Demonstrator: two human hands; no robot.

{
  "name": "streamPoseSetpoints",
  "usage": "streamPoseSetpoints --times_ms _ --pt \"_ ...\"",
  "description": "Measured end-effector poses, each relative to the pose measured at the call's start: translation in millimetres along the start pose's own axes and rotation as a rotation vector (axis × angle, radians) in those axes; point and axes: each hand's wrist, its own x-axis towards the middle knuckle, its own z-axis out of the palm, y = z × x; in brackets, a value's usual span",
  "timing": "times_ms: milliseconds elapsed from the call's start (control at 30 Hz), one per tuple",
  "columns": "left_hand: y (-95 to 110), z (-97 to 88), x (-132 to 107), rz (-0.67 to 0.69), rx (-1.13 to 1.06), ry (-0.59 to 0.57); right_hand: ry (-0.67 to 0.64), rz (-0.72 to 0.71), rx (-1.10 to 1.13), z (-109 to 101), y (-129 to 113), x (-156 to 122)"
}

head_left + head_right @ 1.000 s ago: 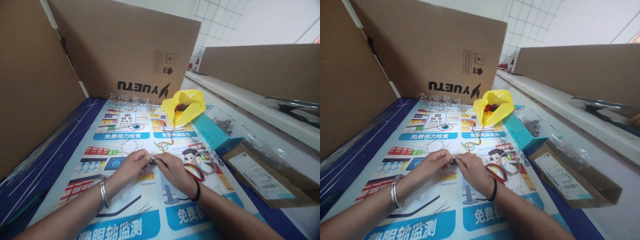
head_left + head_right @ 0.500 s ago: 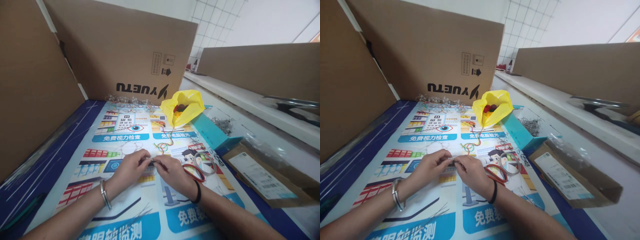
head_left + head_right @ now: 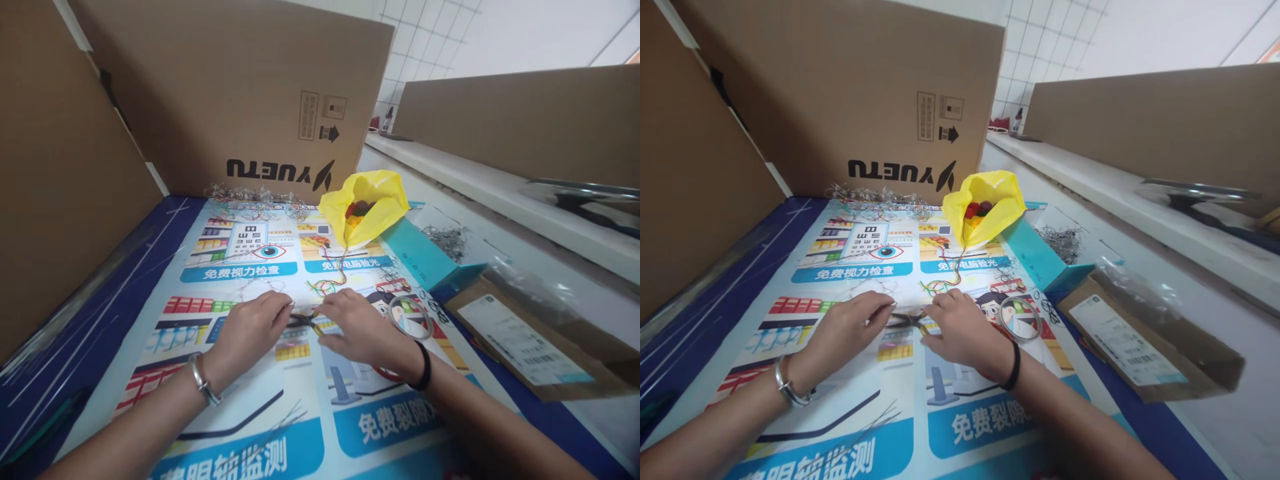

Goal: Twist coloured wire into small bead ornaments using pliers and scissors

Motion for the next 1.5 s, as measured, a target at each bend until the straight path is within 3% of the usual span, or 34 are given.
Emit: streamPoseSetpoints --times_ms 133,300,600,800,933,1167,1300,1500 --pt "-2 -2.3 1 -0.001 -0.056 0.051 -0.122 -0.046 -0.126 -6 3 -6" --pt "0 -3.9 0 0.006 -0.012 0.043 -0.137 -0.045 -0.155 0 0 -3" --pt "3 -5.7 0 0.009 0.064 0.032 -0.091 0.106 -0.244 15 -18 -2" --pt "8 -9.9 2 -0.051 -0.174 0.085 -0.081 0.116 -0.291 20 -14 -2" --pt "13 -14.9 3 -0.191 -0.399 0.084 -0.062 0.148 -0.232 21 -10 0" --pt "16 -20.9 7 -0.437 -0.827 0.021 0.193 0.179 -0.019 19 -2 3" --pt "17 -18.6 7 -0.453 -1.080 -0.010 0.366 0.090 0.007 19 -1 1" --pt "20 -17.7 6 -0.439 -1.206 -0.064 0.438 0.015 0.011 21 -1 1"
